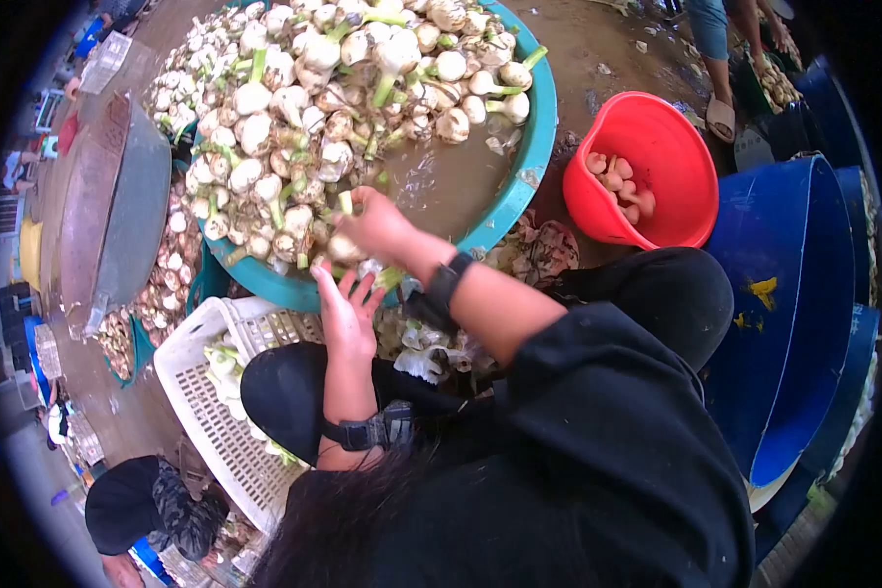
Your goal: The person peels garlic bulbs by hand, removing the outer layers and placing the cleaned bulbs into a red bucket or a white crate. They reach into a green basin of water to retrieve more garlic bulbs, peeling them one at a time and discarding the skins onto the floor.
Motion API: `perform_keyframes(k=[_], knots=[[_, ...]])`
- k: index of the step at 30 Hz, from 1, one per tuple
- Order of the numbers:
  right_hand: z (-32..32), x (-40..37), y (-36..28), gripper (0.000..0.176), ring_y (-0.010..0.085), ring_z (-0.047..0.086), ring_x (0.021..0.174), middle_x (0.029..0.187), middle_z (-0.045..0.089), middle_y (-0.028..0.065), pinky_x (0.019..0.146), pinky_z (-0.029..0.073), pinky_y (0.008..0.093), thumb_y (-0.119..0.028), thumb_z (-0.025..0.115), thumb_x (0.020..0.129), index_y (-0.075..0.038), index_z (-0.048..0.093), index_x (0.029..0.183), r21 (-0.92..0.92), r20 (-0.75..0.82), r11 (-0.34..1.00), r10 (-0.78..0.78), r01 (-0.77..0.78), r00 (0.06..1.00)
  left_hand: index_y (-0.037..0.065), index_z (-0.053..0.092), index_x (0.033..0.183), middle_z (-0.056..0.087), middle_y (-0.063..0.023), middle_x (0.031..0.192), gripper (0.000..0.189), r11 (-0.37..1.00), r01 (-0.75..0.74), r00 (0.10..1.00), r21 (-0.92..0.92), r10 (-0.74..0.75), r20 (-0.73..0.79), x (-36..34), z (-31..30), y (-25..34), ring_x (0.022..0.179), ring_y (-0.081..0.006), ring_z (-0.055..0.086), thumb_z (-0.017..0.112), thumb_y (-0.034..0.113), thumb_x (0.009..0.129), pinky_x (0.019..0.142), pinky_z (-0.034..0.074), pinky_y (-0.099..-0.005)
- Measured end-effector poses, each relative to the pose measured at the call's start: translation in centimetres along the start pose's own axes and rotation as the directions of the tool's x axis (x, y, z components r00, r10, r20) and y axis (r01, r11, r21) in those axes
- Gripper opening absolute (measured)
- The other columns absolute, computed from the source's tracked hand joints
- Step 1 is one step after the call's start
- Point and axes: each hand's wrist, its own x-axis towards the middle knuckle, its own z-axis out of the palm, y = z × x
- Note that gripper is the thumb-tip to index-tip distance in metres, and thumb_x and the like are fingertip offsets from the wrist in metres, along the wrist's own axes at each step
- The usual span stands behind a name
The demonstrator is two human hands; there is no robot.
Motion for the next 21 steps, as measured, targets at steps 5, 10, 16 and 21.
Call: perform_keyframes(k=[5, 10, 16, 21], knots=[[1.5, -5.3, 0.6, 0.026, 0.0307, 0.060, 0.078, 0.081, 0.061, 0.0133, 0.077, 0.046, 0.0365, -0.009, 0.061, 0.073, -0.002, 0.057, 0.098, -0.459, -0.131, 0.618, -0.757, 0.638, 0.640, 0.008, 0.041, 0.119, 0.053, -0.0050, 0.086, 0.054, 0.962, -0.155, 0.987, 0.226, 0.162, -0.012, -0.3, -0.6, 3.3, 0.066, -0.0107, 0.051, 0.034, 0.052, 0.089, 0.049, 0.039, -0.0228], [-0.4, -8.9, 0.6, 0.016, 0.0259, 0.059, 0.062, 0.061, 0.058, 0.0086, 0.058, 0.049, 0.0364, -0.018, 0.055, 0.070, -0.005, 0.053, 0.061, -0.794, 0.491, 0.086, -0.492, 0.602, 0.719, 0.001, 0.057, 0.091, 0.054, -0.0001, 0.079, 0.024, 0.946, -0.144, 0.988, 0.291, 0.121, 0.097, -1.1, -1.5, 2.5, 0.068, -0.0059, 0.049, 0.051, 0.024, 0.087, 0.060, 0.039, -0.0197], [-1.3, -9.2, 2.0, 0.020, 0.0201, 0.059, 0.050, 0.055, 0.057, 0.0100, 0.049, 0.050, 0.0329, -0.016, 0.052, 0.077, 0.000, 0.062, 0.068, -0.616, 0.193, 0.711, -0.281, 0.339, 0.940, -0.002, 0.058, 0.095, 0.058, -0.0020, 0.084, 0.021, 0.934, -0.123, 0.956, 0.337, 0.020, 0.293, -1.6, -0.9, 2.2, 0.074, -0.0070, 0.051, 0.052, 0.015, 0.086, 0.065, 0.040, -0.0201], [-1.2, -9.7, 3.9, 0.024, 0.0113, 0.052, 0.050, 0.063, 0.058, 0.0074, 0.046, 0.048, 0.0256, -0.022, 0.052, 0.084, 0.001, 0.062, 0.085, 0.398, 0.111, 0.912, 0.053, -0.093, 0.992, -0.001, 0.052, 0.115, 0.058, -0.0082, 0.105, 0.032, 0.912, -0.337, 0.869, 0.234, 0.206, 0.449, -2.5, -0.3, 2.6, 0.093, -0.0123, 0.053, 0.052, 0.012, 0.085, 0.082, 0.041, -0.0249]])
